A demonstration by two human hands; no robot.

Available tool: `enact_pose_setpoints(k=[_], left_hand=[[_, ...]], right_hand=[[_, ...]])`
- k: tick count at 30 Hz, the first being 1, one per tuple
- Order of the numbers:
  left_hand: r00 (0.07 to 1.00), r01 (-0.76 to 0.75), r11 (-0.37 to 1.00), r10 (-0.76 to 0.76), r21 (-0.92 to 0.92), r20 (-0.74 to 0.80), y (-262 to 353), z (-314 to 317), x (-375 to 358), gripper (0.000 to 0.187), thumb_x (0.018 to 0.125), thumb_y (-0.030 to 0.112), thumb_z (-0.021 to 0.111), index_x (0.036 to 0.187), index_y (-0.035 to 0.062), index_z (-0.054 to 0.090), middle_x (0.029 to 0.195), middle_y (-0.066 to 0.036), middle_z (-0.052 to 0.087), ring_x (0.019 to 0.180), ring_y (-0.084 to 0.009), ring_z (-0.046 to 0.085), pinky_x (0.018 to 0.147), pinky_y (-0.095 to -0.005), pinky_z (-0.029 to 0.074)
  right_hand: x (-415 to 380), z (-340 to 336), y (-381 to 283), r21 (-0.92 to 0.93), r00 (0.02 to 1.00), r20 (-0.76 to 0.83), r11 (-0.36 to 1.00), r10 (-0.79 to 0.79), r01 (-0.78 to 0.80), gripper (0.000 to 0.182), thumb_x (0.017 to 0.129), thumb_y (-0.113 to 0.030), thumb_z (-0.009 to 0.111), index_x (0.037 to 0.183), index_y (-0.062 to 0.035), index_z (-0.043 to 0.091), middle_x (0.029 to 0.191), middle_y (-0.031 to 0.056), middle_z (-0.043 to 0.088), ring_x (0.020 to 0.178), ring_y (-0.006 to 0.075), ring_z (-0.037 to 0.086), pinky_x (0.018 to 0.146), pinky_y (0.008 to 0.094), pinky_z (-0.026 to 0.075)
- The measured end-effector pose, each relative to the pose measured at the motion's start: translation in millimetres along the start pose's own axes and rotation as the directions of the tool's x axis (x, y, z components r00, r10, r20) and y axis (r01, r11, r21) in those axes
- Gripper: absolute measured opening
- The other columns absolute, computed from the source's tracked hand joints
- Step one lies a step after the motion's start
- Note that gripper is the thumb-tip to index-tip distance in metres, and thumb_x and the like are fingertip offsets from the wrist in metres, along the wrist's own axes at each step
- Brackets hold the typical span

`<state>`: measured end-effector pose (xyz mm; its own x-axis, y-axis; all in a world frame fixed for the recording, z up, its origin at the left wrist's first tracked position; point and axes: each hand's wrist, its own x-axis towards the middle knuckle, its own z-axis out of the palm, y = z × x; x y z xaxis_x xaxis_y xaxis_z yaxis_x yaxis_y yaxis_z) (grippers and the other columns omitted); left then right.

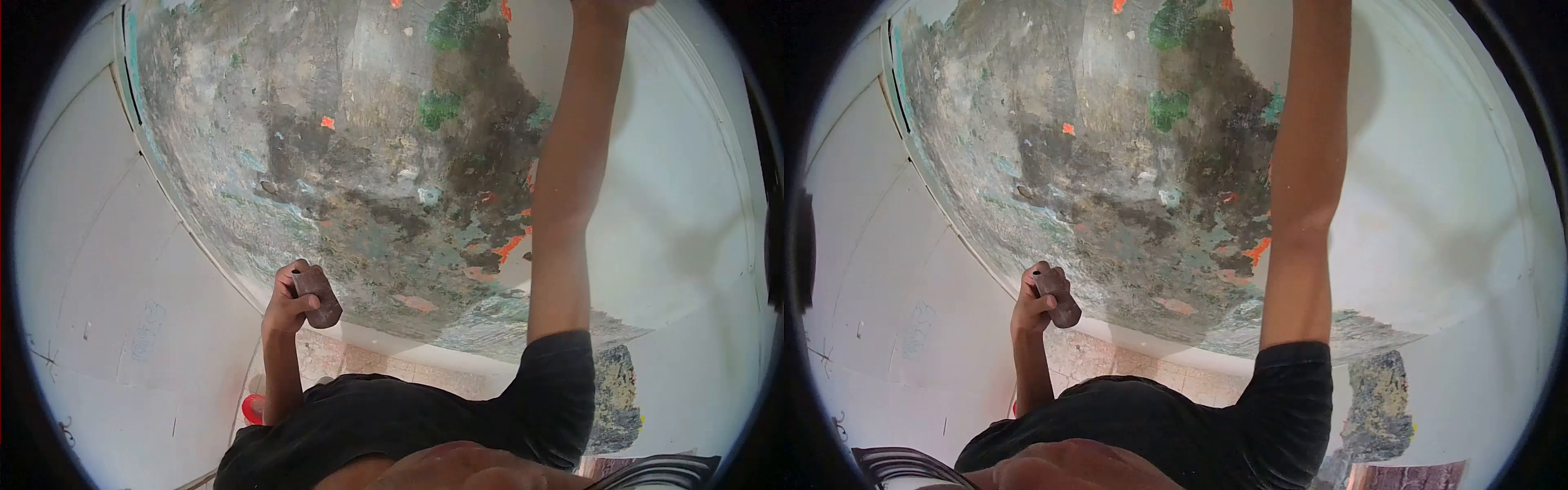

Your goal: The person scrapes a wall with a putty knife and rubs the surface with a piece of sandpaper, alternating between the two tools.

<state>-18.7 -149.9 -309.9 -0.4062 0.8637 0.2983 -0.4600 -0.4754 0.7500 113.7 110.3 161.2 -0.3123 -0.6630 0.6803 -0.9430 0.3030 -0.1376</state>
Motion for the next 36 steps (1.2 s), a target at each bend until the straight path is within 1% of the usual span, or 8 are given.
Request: enact_pose_setpoints(k=[8,11,13,15,18,24,30,36], left_hand=[[0.995,0.000,1.000,0.002,-0.022,0.097,-4,1,3,0.036,0.065,0.012,0.088,0.081,0.0085,0.056,0.078,-0.001,0.060,0.068,-0.0104,0.056,0.061,-0.0259,0.043],[0.994,0.008,1.000,-0.008,-0.003,0.110,-1,6,4,0.034,0.066,0.012,0.087,0.082,0.0082,0.057,0.078,-0.001,0.060,0.069,-0.0103,0.056,0.062,-0.0258,0.043],[0.992,0.005,1.000,-0.008,0.025,0.127,-3,5,4,0.033,0.067,0.012,0.087,0.082,0.0079,0.058,0.078,-0.001,0.061,0.070,-0.0103,0.057,0.063,-0.0257,0.044],[0.989,0.011,1.000,-0.013,0.014,0.146,-1,7,4,0.032,0.067,0.011,0.087,0.082,0.0078,0.059,0.078,-0.001,0.061,0.071,-0.0101,0.057,0.063,-0.0257,0.044],[0.989,0.020,0.999,-0.025,0.034,0.144,-4,1,4,0.032,0.067,0.011,0.087,0.082,0.0080,0.059,0.077,0.000,0.061,0.070,-0.0096,0.057,0.063,-0.0256,0.044],[0.989,0.045,0.999,-0.048,0.023,0.138,-13,1,6,0.032,0.067,0.012,0.087,0.080,0.0084,0.058,0.074,0.001,0.060,0.069,-0.0083,0.056,0.062,-0.0252,0.044],[0.993,0.056,0.998,-0.059,0.037,0.104,-16,9,11,0.038,0.064,0.017,0.089,0.075,0.0100,0.054,0.072,-0.003,0.057,0.066,-0.0123,0.052,0.056,-0.0262,0.039],[0.989,0.033,0.999,-0.038,0.035,0.141,-19,1,11,0.034,0.066,0.013,0.087,0.079,0.0082,0.057,0.074,0.000,0.059,0.067,-0.0098,0.054,0.061,-0.0260,0.042]], right_hand=[[-16,7,-11,-0.095,0.994,0.028,0.990,-0.106,0.108,0.030,0.098,-0.022,0.047,0.071,-0.0121,0.040,0.059,-0.0006,0.038,0.048,0.0091,0.031,0.047,0.0246,0.029],[-27,45,-9,-0.412,0.991,-0.086,0.909,-0.105,0.061,0.022,0.095,-0.018,0.055,0.076,-0.0090,0.048,0.067,0.0020,0.045,0.057,0.0111,0.039,0.054,0.0251,0.037],[-37,72,5,-0.169,0.945,-0.251,0.971,-0.211,0.172,0.015,0.090,-0.015,0.063,0.082,-0.0070,0.053,0.081,0.0048,0.054,0.070,0.0123,0.050,0.063,0.0267,0.043],[-44,74,-13,-0.747,0.992,0.005,0.659,-0.128,0.089,0.018,0.087,-0.013,0.066,0.078,-0.0079,0.052,0.081,0.0051,0.056,0.070,0.0127,0.053,0.061,0.0279,0.044],[-60,123,-25,-0.827,0.976,-0.207,0.522,0.061,-0.208,0.022,0.078,-0.007,0.070,0.068,-0.0067,0.051,0.079,0.0044,0.056,0.081,0.0200,0.062,0.065,0.0352,0.051],[-104,136,-18,-0.962,0.899,-0.028,0.234,0.437,-0.144,0.029,0.074,-0.023,0.079,0.078,-0.0028,0.058,0.098,0.0051,0.056,0.114,0.0260,0.052,0.113,0.0525,0.031],[-89,137,-24,-0.979,0.908,0.019,0.194,0.419,-0.068,0.032,0.073,-0.021,0.080,0.071,-0.0053,0.052,0.085,0.0050,0.055,0.105,0.0264,0.059,0.111,0.0511,0.034],[-88,124,-7,-0.902,0.878,0.278,0.421,0.390,0.098,0.030,0.064,-0.011,0.079,0.064,-0.0056,0.050,0.070,0.0030,0.052,0.074,0.0227,0.058,0.074,0.0364,0.051]])
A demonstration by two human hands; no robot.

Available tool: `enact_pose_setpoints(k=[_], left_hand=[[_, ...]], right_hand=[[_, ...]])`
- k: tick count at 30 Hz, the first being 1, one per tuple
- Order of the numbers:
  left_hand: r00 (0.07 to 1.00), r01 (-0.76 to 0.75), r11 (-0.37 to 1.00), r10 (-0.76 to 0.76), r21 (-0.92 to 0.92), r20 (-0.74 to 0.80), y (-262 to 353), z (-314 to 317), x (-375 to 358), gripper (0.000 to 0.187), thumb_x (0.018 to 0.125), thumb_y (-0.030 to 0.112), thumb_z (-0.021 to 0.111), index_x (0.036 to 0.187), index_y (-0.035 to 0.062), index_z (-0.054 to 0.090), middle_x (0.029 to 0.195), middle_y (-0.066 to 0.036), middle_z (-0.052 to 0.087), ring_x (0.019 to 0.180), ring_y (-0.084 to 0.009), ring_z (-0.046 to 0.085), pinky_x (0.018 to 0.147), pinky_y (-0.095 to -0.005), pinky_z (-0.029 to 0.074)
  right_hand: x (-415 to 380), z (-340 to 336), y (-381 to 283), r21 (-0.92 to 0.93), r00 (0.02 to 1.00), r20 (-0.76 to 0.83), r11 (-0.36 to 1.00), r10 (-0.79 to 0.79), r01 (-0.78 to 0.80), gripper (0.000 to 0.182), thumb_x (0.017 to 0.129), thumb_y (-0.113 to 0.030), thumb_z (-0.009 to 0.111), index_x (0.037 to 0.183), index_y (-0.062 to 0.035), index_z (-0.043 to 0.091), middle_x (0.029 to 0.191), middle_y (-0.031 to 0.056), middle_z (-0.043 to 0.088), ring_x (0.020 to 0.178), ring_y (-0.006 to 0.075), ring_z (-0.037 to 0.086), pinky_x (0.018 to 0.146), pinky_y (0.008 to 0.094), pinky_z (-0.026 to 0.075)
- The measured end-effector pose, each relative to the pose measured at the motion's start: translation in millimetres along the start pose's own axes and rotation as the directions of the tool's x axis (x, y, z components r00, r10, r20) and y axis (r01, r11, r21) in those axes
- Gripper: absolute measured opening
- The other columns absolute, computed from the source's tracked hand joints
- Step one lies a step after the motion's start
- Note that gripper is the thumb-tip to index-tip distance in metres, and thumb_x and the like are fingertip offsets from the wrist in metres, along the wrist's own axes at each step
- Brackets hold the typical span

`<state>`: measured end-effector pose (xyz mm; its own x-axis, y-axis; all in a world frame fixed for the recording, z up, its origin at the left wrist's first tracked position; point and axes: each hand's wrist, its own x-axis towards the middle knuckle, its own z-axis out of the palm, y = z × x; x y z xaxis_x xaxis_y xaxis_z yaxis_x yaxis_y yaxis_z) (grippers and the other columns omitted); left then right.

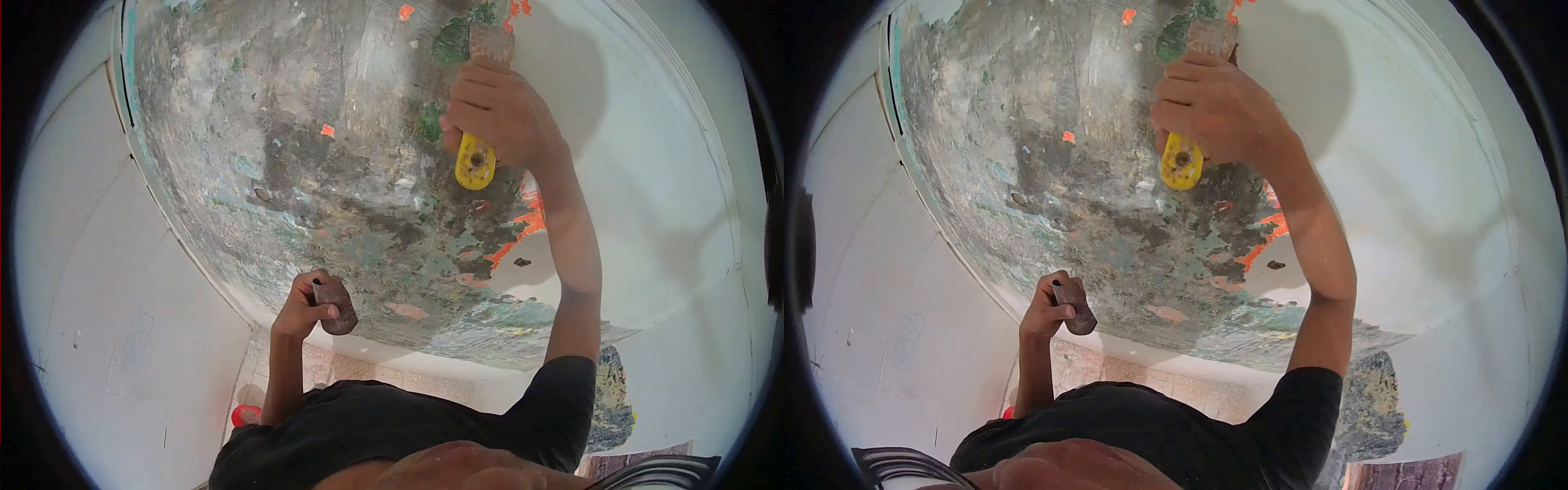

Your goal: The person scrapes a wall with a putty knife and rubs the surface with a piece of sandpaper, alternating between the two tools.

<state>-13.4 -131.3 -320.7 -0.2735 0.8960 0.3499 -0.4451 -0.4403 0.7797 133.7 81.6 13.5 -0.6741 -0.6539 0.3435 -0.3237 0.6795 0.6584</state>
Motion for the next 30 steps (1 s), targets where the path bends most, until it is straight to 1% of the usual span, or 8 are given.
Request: enact_pose_setpoints(k=[4,9,12,18,21,24,27,30], left_hand=[[1.000,0.000,1.000,0.000,-0.021,-0.001,-3,-9,-3,0.032,0.066,0.011,0.087,0.082,0.0074,0.059,0.076,0.001,0.060,0.068,-0.0085,0.056,0.063,-0.0257,0.044],[1.000,0.002,0.999,-0.002,-0.037,0.000,-2,-6,-2,0.031,0.067,0.011,0.086,0.080,0.0080,0.059,0.075,0.001,0.059,0.069,-0.0085,0.055,0.063,-0.0254,0.043],[0.999,-0.024,0.999,0.025,-0.033,0.022,-5,-9,-4,0.031,0.067,0.011,0.086,0.079,0.0083,0.058,0.074,0.001,0.059,0.069,-0.0086,0.054,0.062,-0.0255,0.042],[0.999,-0.036,0.999,0.035,-0.040,-0.003,2,-6,-6,0.031,0.067,0.013,0.086,0.078,0.0083,0.058,0.073,0.001,0.058,0.067,-0.0090,0.053,0.061,-0.0257,0.039],[0.999,-0.044,0.998,0.044,-0.034,-0.006,2,-9,-8,0.031,0.068,0.013,0.086,0.078,0.0082,0.057,0.074,0.000,0.059,0.067,-0.0092,0.053,0.060,-0.0258,0.039],[0.999,-0.041,0.999,0.041,-0.029,-0.005,5,-6,-5,0.032,0.068,0.014,0.086,0.077,0.0083,0.056,0.075,0.000,0.059,0.067,-0.0093,0.052,0.060,-0.0257,0.039],[0.998,-0.054,0.998,0.055,-0.020,0.026,6,-5,-7,0.032,0.068,0.013,0.086,0.076,0.0086,0.056,0.075,0.000,0.059,0.067,-0.0092,0.052,0.060,-0.0253,0.039],[0.998,-0.055,0.998,0.056,-0.031,0.010,5,-7,-6,0.032,0.067,0.012,0.086,0.076,0.0089,0.055,0.074,0.001,0.058,0.067,-0.0090,0.051,0.060,-0.0253,0.038]], right_hand=[[-1,8,18,0.025,0.993,-0.011,0.993,-0.114,0.115,0.025,0.054,-0.017,0.074,0.066,-0.0114,0.053,0.070,-0.0007,0.054,0.073,0.0204,0.058,0.068,0.0327,0.047],[15,-9,25,-0.004,0.998,-0.049,0.999,-0.045,0.044,0.028,0.053,-0.020,0.078,0.067,-0.0128,0.054,0.072,-0.0005,0.058,0.073,0.0210,0.061,0.067,0.0338,0.048],[22,0,21,0.017,0.989,-0.123,0.996,-0.080,0.083,0.023,0.056,-0.003,0.071,0.061,-0.0081,0.049,0.062,0.0031,0.048,0.057,0.0226,0.052,0.051,0.0338,0.042],[26,1,24,-0.022,0.978,-0.186,0.995,-0.098,0.096,0.028,0.055,-0.008,0.077,0.061,-0.0089,0.049,0.062,0.0023,0.049,0.057,0.0217,0.052,0.050,0.0334,0.042],[16,0,26,-0.085,0.996,-0.047,0.994,-0.075,0.071,0.031,0.052,-0.021,0.080,0.068,-0.0137,0.054,0.069,-0.0019,0.056,0.072,0.0195,0.061,0.064,0.0349,0.048],[22,-3,24,-0.040,0.994,-0.104,0.999,-0.025,0.021,0.030,0.052,-0.021,0.079,0.067,-0.0144,0.054,0.068,-0.0021,0.056,0.072,0.0191,0.061,0.064,0.0343,0.048],[22,18,23,0.023,0.989,-0.116,0.995,-0.095,0.098,0.032,0.048,-0.011,0.078,0.061,-0.0097,0.050,0.062,0.0013,0.050,0.056,0.0214,0.052,0.049,0.0332,0.042],[19,-2,35,-0.028,0.984,-0.177,0.999,-0.033,0.029,0.029,0.048,-0.022,0.078,0.068,-0.0162,0.058,0.073,-0.0012,0.061,0.072,0.0201,0.062,0.063,0.0342,0.048]])
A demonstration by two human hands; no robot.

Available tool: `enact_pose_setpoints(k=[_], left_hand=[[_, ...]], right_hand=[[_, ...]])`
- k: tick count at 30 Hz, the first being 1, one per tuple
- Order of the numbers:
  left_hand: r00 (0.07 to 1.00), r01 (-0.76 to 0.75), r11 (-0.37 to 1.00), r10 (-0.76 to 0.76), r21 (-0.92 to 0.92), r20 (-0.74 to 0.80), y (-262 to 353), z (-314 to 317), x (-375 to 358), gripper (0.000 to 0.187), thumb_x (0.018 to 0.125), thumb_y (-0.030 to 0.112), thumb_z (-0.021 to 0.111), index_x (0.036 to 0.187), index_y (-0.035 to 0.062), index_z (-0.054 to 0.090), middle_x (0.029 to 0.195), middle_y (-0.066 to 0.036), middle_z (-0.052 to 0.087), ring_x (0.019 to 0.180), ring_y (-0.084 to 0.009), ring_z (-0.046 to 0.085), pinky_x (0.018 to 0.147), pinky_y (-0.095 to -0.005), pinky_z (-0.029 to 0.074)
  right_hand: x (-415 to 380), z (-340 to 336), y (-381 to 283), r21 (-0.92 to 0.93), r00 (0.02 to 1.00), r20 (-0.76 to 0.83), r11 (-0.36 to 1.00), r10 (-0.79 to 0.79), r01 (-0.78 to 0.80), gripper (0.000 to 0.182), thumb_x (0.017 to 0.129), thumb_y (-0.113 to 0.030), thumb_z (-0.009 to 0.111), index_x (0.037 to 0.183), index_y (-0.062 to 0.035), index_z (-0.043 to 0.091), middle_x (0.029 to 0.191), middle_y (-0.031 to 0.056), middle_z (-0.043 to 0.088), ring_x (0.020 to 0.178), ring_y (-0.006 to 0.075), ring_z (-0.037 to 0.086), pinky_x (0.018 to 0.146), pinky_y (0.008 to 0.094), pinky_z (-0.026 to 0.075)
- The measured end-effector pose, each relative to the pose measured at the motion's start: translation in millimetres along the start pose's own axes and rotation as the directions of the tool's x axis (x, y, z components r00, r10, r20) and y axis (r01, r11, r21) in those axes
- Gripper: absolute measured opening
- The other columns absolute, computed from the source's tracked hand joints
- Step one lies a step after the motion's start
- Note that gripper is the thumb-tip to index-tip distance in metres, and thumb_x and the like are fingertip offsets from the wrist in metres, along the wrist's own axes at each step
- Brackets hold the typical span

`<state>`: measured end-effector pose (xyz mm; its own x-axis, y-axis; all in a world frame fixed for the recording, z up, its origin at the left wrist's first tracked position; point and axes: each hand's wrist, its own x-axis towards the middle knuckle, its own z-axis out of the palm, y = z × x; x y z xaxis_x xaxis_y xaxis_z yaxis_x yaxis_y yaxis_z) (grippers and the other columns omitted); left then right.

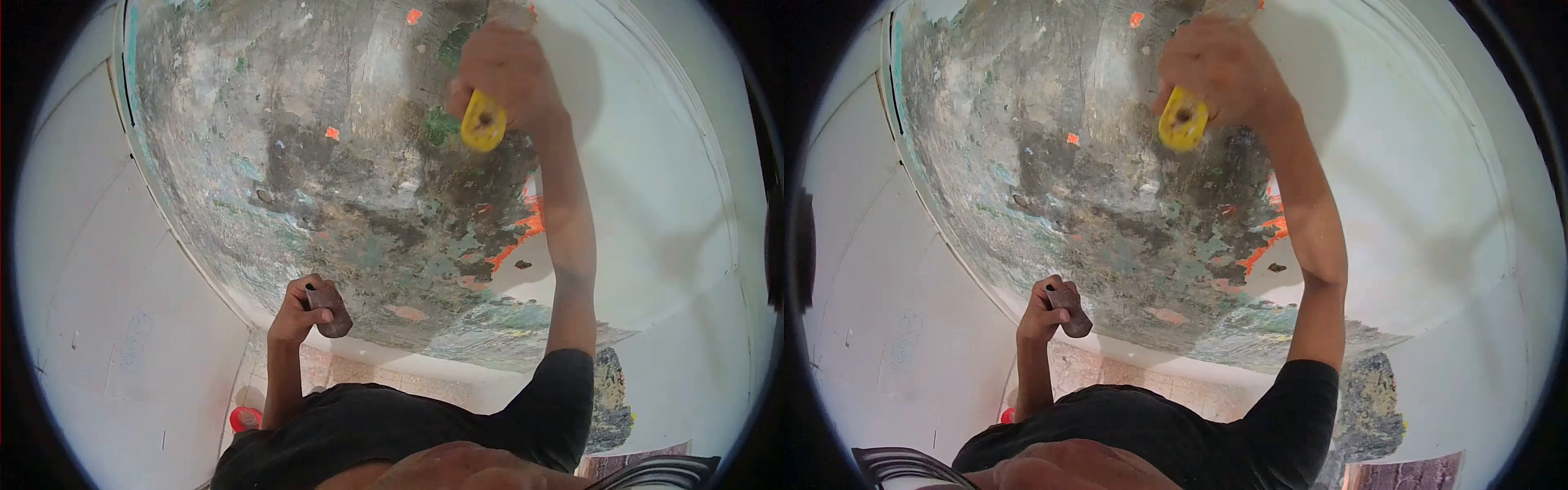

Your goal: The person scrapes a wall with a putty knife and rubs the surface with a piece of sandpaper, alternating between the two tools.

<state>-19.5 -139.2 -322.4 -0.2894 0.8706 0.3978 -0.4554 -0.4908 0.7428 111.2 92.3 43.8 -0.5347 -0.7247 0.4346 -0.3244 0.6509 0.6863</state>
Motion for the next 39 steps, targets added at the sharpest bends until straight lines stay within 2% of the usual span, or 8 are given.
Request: enact_pose_setpoints(k=[15,18,21,24,27,29,33,39], left_hand=[[0.998,0.020,1.000,-0.020,0.009,-0.059,4,-1,-6,0.039,0.064,0.019,0.090,0.078,0.0098,0.055,0.075,-0.005,0.058,0.069,-0.0136,0.054,0.060,-0.0265,0.040],[0.999,0.006,0.999,-0.004,0.046,-0.044,1,-3,-12,0.039,0.064,0.020,0.090,0.078,0.0098,0.055,0.075,-0.005,0.058,0.069,-0.0138,0.054,0.060,-0.0266,0.041],[0.999,0.024,0.999,-0.023,0.046,-0.035,6,3,-11,0.038,0.063,0.017,0.090,0.077,0.0094,0.055,0.074,-0.003,0.058,0.070,-0.0126,0.054,0.061,-0.0266,0.041],[0.999,0.050,0.995,-0.050,0.083,-0.010,12,3,-15,0.033,0.066,0.010,0.086,0.078,0.0089,0.056,0.076,0.000,0.058,0.070,-0.0098,0.053,0.063,-0.0262,0.040],[1.000,-0.006,0.999,0.006,0.044,-0.001,14,2,-21,0.032,0.066,0.010,0.086,0.077,0.0092,0.056,0.076,0.001,0.058,0.070,-0.0086,0.053,0.063,-0.0253,0.040],[0.999,0.024,0.999,-0.024,0.024,-0.027,17,6,-21,0.032,0.066,0.010,0.086,0.077,0.0091,0.056,0.075,0.001,0.058,0.070,-0.0082,0.052,0.062,-0.0253,0.039],[0.999,0.037,0.998,-0.038,0.057,0.004,16,7,-25,0.031,0.067,0.010,0.085,0.078,0.0086,0.056,0.075,0.001,0.058,0.070,-0.0085,0.052,0.063,-0.0256,0.039],[0.996,0.080,0.990,-0.076,0.117,-0.039,15,17,-32,0.036,0.068,0.017,0.086,0.076,0.0106,0.052,0.071,-0.001,0.055,0.067,-0.0117,0.050,0.060,-0.0263,0.038]], right_hand=[[12,1,-5,0.164,0.993,-0.116,0.986,-0.020,0.039,0.027,0.052,-0.012,0.078,0.065,-0.0092,0.054,0.067,0.0029,0.056,0.062,0.0243,0.057,0.056,0.0341,0.046],[14,14,-6,0.095,0.997,-0.007,0.992,-0.082,0.082,0.028,0.054,-0.009,0.079,0.065,-0.0083,0.053,0.064,0.0028,0.053,0.062,0.0241,0.056,0.055,0.0323,0.045],[15,7,2,0.199,0.970,-0.232,0.972,-0.076,0.124,0.017,0.060,-0.001,0.065,0.061,-0.0053,0.049,0.062,0.0068,0.046,0.055,0.0232,0.050,0.047,0.0325,0.040],[19,5,2,0.115,0.986,-0.086,0.981,-0.144,0.154,0.025,0.079,-0.010,0.066,0.063,-0.0089,0.048,0.064,0.0056,0.052,0.056,0.0174,0.053,0.051,0.0315,0.043],[16,6,0,0.155,0.975,-0.177,0.975,-0.132,0.160,0.032,0.074,-0.010,0.064,0.054,-0.0088,0.040,0.055,0.0052,0.044,0.049,0.0207,0.049,0.047,0.0347,0.043],[18,6,5,0.105,0.964,-0.227,0.981,-0.139,0.166,0.017,0.080,-0.012,0.062,0.066,-0.0059,0.054,0.055,0.0079,0.047,0.048,0.0222,0.050,0.047,0.0365,0.044],[3,21,-10,0.101,0.977,-0.198,0.990,-0.080,0.102,0.016,0.063,0.000,0.066,0.064,-0.0053,0.052,0.066,0.0074,0.048,0.062,0.0237,0.055,0.053,0.0329,0.045],[-6,15,-21,-0.151,0.943,-0.324,0.988,-0.076,0.028,0.019,0.071,-0.012,0.079,0.080,-0.0091,0.062,0.088,0.0077,0.056,0.086,0.0249,0.056,0.075,0.0354,0.049]])
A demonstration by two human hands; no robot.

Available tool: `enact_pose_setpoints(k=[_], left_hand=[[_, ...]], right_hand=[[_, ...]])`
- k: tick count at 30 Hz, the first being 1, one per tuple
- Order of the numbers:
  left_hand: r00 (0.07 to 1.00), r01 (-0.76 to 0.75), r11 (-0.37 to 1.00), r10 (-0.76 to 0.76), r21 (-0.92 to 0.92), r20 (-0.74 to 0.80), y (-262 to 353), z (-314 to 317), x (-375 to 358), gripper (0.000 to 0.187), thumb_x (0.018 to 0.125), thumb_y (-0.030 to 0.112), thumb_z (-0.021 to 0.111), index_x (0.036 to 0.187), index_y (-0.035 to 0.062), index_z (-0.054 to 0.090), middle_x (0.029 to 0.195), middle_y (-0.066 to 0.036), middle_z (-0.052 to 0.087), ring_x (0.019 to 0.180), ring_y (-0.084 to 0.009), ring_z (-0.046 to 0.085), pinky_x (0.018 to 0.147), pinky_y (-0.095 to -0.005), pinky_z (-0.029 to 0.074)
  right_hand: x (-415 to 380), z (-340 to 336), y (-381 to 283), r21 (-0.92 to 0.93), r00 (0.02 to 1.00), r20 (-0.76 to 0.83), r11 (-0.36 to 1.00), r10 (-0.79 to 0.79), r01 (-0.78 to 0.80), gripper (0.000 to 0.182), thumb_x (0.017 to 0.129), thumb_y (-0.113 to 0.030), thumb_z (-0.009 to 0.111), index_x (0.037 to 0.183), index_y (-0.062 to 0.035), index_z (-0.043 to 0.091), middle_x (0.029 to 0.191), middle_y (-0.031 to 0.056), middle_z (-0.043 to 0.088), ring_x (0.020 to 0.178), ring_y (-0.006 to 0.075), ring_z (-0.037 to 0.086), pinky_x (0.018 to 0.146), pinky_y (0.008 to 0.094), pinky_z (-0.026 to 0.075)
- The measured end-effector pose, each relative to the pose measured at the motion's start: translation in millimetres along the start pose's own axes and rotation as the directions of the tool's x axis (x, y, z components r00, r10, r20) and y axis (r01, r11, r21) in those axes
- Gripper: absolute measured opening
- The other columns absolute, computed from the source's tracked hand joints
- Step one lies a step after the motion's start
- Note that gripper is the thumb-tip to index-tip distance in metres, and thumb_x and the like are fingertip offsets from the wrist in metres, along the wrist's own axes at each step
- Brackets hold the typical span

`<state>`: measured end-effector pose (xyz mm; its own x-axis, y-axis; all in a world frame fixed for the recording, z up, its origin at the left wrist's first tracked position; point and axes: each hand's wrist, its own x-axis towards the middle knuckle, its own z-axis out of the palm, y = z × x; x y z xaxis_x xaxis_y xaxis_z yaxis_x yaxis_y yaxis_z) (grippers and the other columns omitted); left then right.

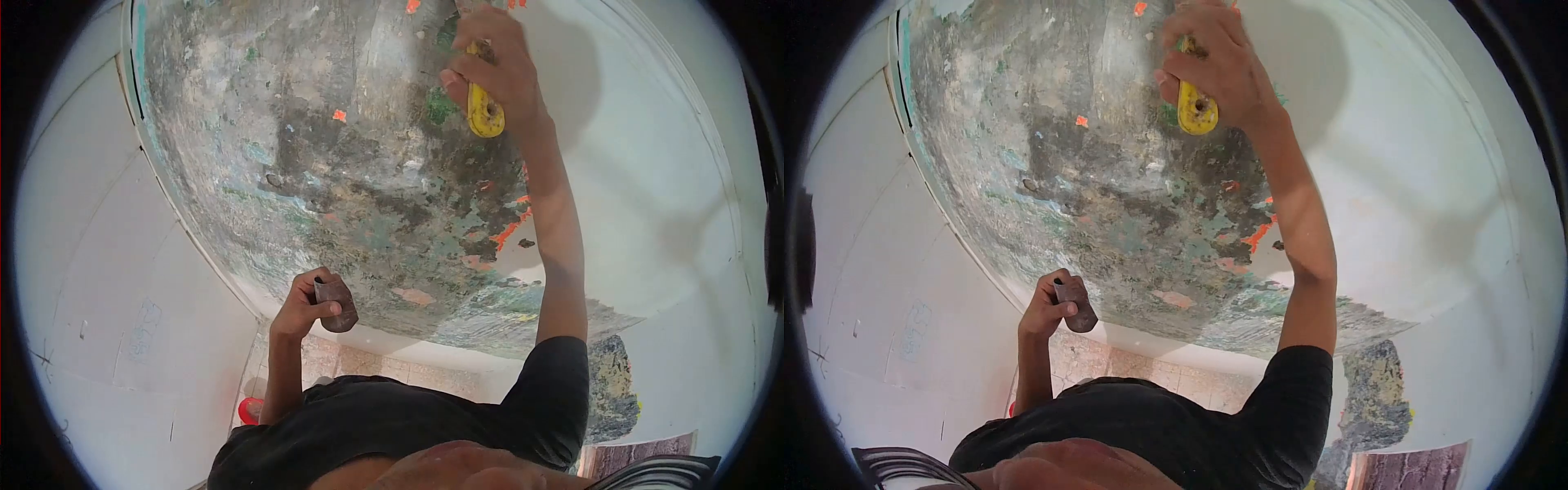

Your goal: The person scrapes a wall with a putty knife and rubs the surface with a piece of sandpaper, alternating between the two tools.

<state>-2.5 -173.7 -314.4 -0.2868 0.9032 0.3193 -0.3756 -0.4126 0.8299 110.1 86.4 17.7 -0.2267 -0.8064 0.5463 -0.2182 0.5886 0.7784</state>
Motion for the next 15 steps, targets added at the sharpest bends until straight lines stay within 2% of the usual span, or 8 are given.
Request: enact_pose_setpoints(k=[3,6,9,12,15], left_hand=[[0.999,0.023,1.000,-0.023,0.012,0.025,0,8,3,0.033,0.070,0.016,0.085,0.077,0.0103,0.053,0.073,-0.001,0.055,0.068,-0.0114,0.050,0.061,-0.0266,0.039],[0.992,0.082,0.996,-0.085,0.034,0.092,-3,11,7,0.024,0.073,0.009,0.080,0.087,0.0079,0.060,0.079,0.000,0.062,0.075,-0.0084,0.057,0.069,-0.0262,0.046],[0.983,0.101,0.994,-0.107,0.045,0.147,0,25,11,0.019,0.076,0.006,0.075,0.087,0.0062,0.060,0.081,0.000,0.061,0.077,-0.0086,0.056,0.070,-0.0266,0.046],[0.966,0.101,0.993,-0.113,0.064,0.233,-4,29,14,0.017,0.077,0.004,0.073,0.087,0.0052,0.059,0.082,0.000,0.060,0.078,-0.0088,0.056,0.070,-0.0264,0.045],[0.948,0.123,0.990,-0.140,0.075,0.286,-11,33,14,0.016,0.077,0.003,0.072,0.087,0.0047,0.059,0.082,-0.001,0.060,0.077,-0.0091,0.055,0.070,-0.0262,0.044]], right_hand=[[-7,-17,-16,-0.239,0.979,0.081,0.957,0.189,-0.165,0.028,0.068,-0.025,0.081,0.089,-0.0151,0.065,0.081,0.0050,0.053,0.079,0.0240,0.055,0.073,0.0351,0.049],[-13,-29,-34,-0.467,0.918,0.110,0.835,0.382,-0.292,0.040,0.066,-0.039,0.083,0.099,-0.0211,0.068,0.075,0.0024,0.049,0.072,0.0231,0.053,0.072,0.0348,0.049],[-19,-31,-44,-0.471,0.765,0.287,0.780,0.577,-0.412,0.043,0.071,-0.032,0.082,0.108,-0.0214,0.064,0.068,-0.0022,0.054,0.065,0.0216,0.058,0.062,0.0324,0.049],[-29,-28,-45,-0.411,0.674,0.387,0.772,0.629,-0.485,0.053,0.074,-0.020,0.080,0.120,-0.0221,0.055,0.062,-0.0070,0.056,0.062,0.0210,0.063,0.056,0.0330,0.049],[-31,-27,-42,-0.026,0.558,0.571,0.693,0.602,-0.720,0.061,0.074,-0.010,0.078,0.125,-0.0220,0.047,0.084,-0.0007,0.065,0.082,0.0232,0.068,0.062,0.0352,0.052]])
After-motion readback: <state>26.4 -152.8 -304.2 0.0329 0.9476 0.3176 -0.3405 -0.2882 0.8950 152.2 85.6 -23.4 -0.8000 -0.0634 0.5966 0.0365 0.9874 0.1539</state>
